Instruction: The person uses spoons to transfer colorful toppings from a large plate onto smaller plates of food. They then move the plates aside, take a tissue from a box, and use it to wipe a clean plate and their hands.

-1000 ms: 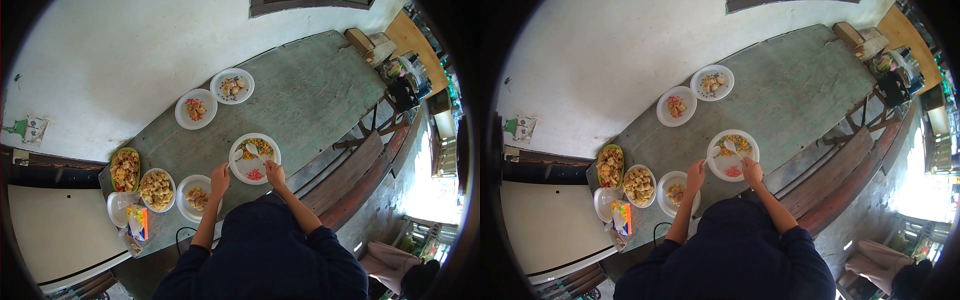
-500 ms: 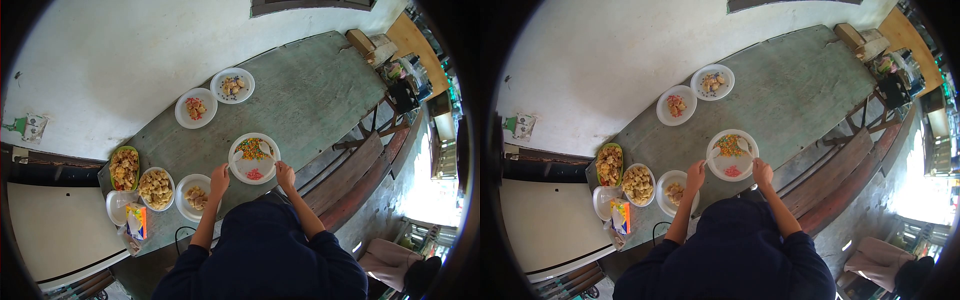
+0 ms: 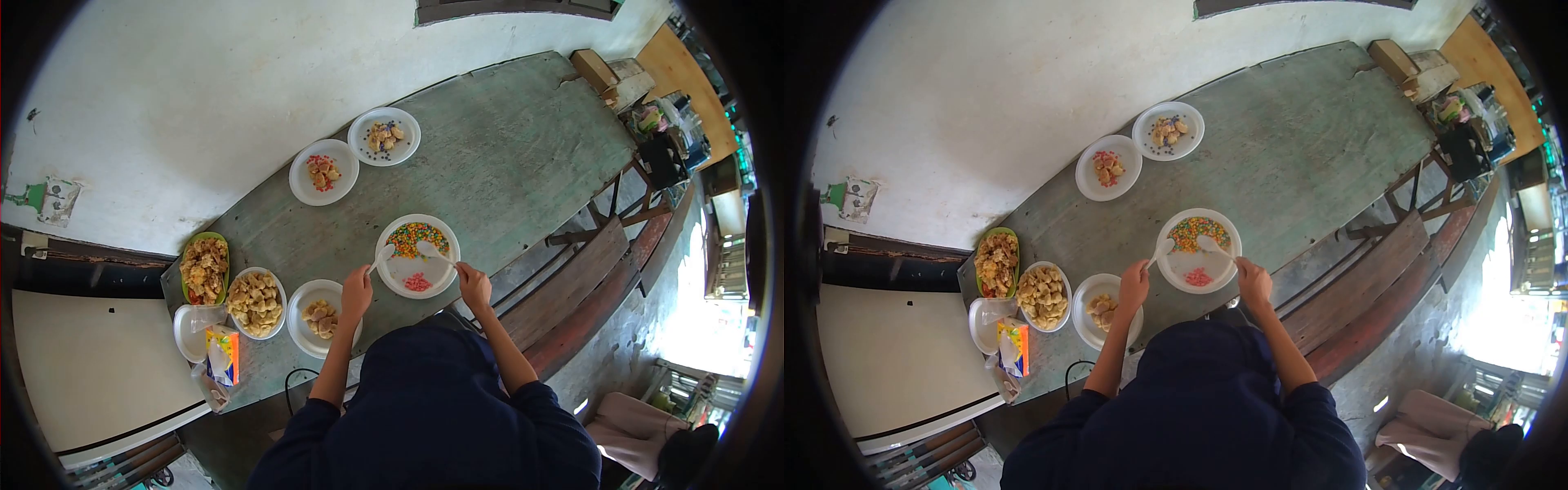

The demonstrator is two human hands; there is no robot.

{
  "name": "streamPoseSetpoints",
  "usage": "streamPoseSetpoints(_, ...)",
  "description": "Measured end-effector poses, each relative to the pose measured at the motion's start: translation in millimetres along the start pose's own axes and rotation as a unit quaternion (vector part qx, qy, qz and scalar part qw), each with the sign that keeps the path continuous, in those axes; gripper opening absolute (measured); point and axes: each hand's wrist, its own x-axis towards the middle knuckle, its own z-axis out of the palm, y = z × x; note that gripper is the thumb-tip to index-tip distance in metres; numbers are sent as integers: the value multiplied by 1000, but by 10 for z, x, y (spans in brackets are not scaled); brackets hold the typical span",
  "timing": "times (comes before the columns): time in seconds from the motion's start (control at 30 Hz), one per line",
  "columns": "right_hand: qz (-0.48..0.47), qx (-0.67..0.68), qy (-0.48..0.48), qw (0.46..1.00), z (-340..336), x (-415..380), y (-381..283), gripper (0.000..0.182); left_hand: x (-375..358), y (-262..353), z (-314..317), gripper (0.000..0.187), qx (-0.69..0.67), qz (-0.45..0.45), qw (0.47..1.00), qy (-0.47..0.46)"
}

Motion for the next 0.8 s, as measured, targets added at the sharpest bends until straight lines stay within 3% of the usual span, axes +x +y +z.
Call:
streamPoseSetpoints(0.13, -7, -18, -40, 999, -37, -14, 66, 21, 7, 50, 7, 24, 3, -3, 1000, -13)
streamPoseSetpoints(0.2, 8, -17, 13, 1000, -16, 55, 41, 22, 14, 79, 19, 24, 0, -4, 1000, -13)
streamPoseSetpoints(0.33, -18, 16, 29, 999, 91, 140, -99, 22, 7, 111, 20, 24, 4, -7, 1000, -12)
streamPoseSetpoints(0.4, -75, 17, -58, 995, 177, 143, -147, 22, -7, 121, -7, 24, 5, -7, 1000, -11)
streamPoseSetpoints(0.53, -53, -39, -78, 995, 266, 184, -172, 22, -60, 103, -87, 24, 5, -11, 1000, -8)
streamPoseSetpoints(0.63, -19, -27, -29, 999, 261, 177, -208, 21, -134, 33, -120, 24, 7, -8, 1000, 13)
streamPoseSetpoints(0.8, -48, -62, -88, 993, 303, 134, -169, 21, -252, -72, -121, 24, 14, 28, 998, 60)
